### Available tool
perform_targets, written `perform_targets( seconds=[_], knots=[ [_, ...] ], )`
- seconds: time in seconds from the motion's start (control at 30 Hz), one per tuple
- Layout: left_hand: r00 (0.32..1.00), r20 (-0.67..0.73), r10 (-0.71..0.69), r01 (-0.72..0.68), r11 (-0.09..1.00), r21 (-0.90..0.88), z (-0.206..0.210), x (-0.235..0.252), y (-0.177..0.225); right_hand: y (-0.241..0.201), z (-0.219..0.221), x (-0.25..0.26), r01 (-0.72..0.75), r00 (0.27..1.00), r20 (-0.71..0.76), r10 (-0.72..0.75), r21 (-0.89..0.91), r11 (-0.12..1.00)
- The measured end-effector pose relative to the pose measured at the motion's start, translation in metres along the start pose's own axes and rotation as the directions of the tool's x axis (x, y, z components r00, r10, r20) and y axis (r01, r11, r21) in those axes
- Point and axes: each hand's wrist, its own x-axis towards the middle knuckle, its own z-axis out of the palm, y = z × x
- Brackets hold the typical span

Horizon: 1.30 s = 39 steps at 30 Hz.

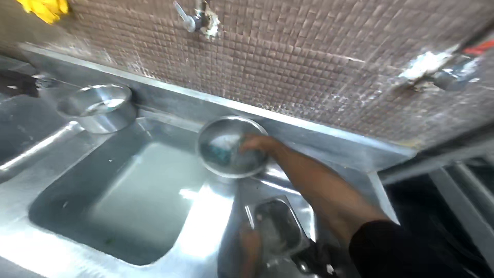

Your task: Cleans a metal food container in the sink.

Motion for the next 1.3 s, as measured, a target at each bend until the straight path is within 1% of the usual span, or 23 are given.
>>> perform_targets(
  seconds=[0.07, 0.17, 0.23, 0.3, 0.4, 0.47, 0.5, 0.6, 0.63, 0.7, 0.73, 0.8, 0.83, 0.9, 0.97, 1.03, 1.07, 1.1, 1.13, 1.17, 1.23, 1.27, 1.3],
  knots=[
    [0.999, 0.025, -0.026, 0.026, 1.0, 0.017, -0.001, 0.002, 0.001, 0.007, -0.024, -0.033, 0.086, 0.986, -0.16, -0.052, 0.214, 0.973],
    [1.0, 0.011, -0.001, 0.001, 1.0, 0.017, 0.004, 0.011, 0.004, 0.034, -0.053, -0.118, 0.24, 0.921, -0.347, -0.179, 0.14, 0.961],
    [0.999, 0.003, 0.051, -0.051, 0.999, -0.004, 0.008, 0.013, 0.004, 0.072, -0.034, -0.179, 0.257, 0.902, -0.37, -0.222, 0.048, 0.965],
    [0.99, 0.042, 0.133, -0.134, 0.991, 0.001, 0.013, 0.011, 0.007, 0.12, 0.026, -0.213, 0.14, 0.958, -0.254, -0.132, 0.015, 0.99],
    [0.946, 0.112, 0.305, -0.315, 0.945, 0.082, 0.026, -0.003, 0.014, 0.181, 0.14, -0.195, 0.009, 1.0, 0.0, -0.009, 0.132, 0.991],
    [0.862, 0.186, 0.472, -0.5, 0.852, 0.155, 0.036, -0.014, 0.01, 0.191, 0.185, -0.189, -0.046, 0.999, 0.003, 0.047, 0.306, 0.951],
    [0.812, 0.198, 0.549, -0.581, 0.789, 0.2, 0.039, -0.017, 0.009, 0.193, 0.191, -0.191, -0.056, 0.998, 0.008, 0.056, 0.248, 0.967],
    [0.776, 0.192, 0.601, -0.629, 0.715, 0.305, 0.035, -0.031, 0.002, 0.213, 0.193, -0.193, -0.027, 0.989, 0.13, 0.066, -0.282, 0.959],
    [0.723, 0.215, 0.656, -0.687, 0.654, 0.316, 0.037, -0.034, -0.004, 0.216, 0.197, -0.194, -0.039, 0.988, 0.13, 0.086, -0.327, 0.944],
    [0.66, 0.231, 0.715, -0.745, 0.581, 0.328, 0.04, -0.038, -0.008, 0.21, 0.208, -0.196, -0.108, 0.988, 0.096, 0.122, -0.142, 0.984],
    [0.673, 0.203, 0.711, -0.729, 0.594, 0.339, 0.04, -0.039, -0.008, 0.203, 0.212, -0.197, -0.113, 0.991, 0.073, 0.108, 0.071, 0.991],
    [0.701, 0.156, 0.696, -0.7, 0.628, 0.34, 0.034, -0.035, -0.008, 0.187, 0.218, -0.204, -0.07, 0.997, 0.028, 0.065, 0.507, 0.859],
    [0.697, 0.152, 0.701, -0.704, 0.628, 0.333, 0.03, -0.032, -0.006, 0.187, 0.215, -0.208, -0.031, 0.999, 0.022, 0.023, 0.507, 0.861],
    [0.693, 0.209, 0.69, -0.714, 0.614, 0.337, 0.022, -0.036, -0.007, 0.202, 0.209, -0.212, 0.024, 0.993, 0.116, -0.028, 0.037, 0.999],
    [0.632, 0.293, 0.717, -0.768, 0.532, 0.356, 0.022, -0.045, -0.008, 0.213, 0.212, -0.211, 0.001, 0.984, 0.174, 0.043, -0.248, 0.969],
    [0.624, 0.273, 0.732, -0.772, 0.524, 0.359, 0.031, -0.049, -0.003, 0.21, 0.218, -0.207, -0.033, 0.996, 0.084, 0.04, -0.083, 0.996],
    [0.663, 0.226, 0.714, -0.737, 0.569, 0.365, 0.031, -0.051, -0.003, 0.201, 0.226, -0.208, -0.026, 0.999, 0.023, 0.023, 0.181, 0.983],
    [0.692, 0.176, 0.7, -0.706, 0.605, 0.369, 0.03, -0.049, 0.0, 0.188, 0.232, -0.208, 0.007, 0.999, -0.05, 0.019, 0.48, 0.877],
    [0.706, 0.142, 0.694, -0.689, 0.625, 0.368, 0.026, -0.045, 0.005, 0.178, 0.235, -0.209, 0.055, 0.996, -0.093, 0.007, 0.644, 0.763],
    [0.72, 0.135, 0.68, -0.674, 0.64, 0.369, 0.019, -0.041, 0.008, 0.176, 0.237, -0.214, 0.093, 0.994, -0.101, -0.036, 0.641, 0.762],
    [0.715, 0.199, 0.671, -0.69, 0.627, 0.362, 0.008, -0.037, 0.012, 0.182, 0.231, -0.224, 0.131, 0.991, -0.034, -0.126, 0.264, 0.956],
    [0.703, 0.26, 0.662, -0.709, 0.618, 0.341, 0.007, -0.042, 0.012, 0.181, 0.229, -0.226, 0.095, 0.995, 0.006, -0.097, 0.153, 0.984],
    [0.701, 0.296, 0.649, -0.713, 0.631, 0.305, 0.008, -0.048, 0.013, 0.177, 0.228, -0.223, 0.055, 0.998, -0.006, -0.055, 0.206, 0.977]
  ],
)
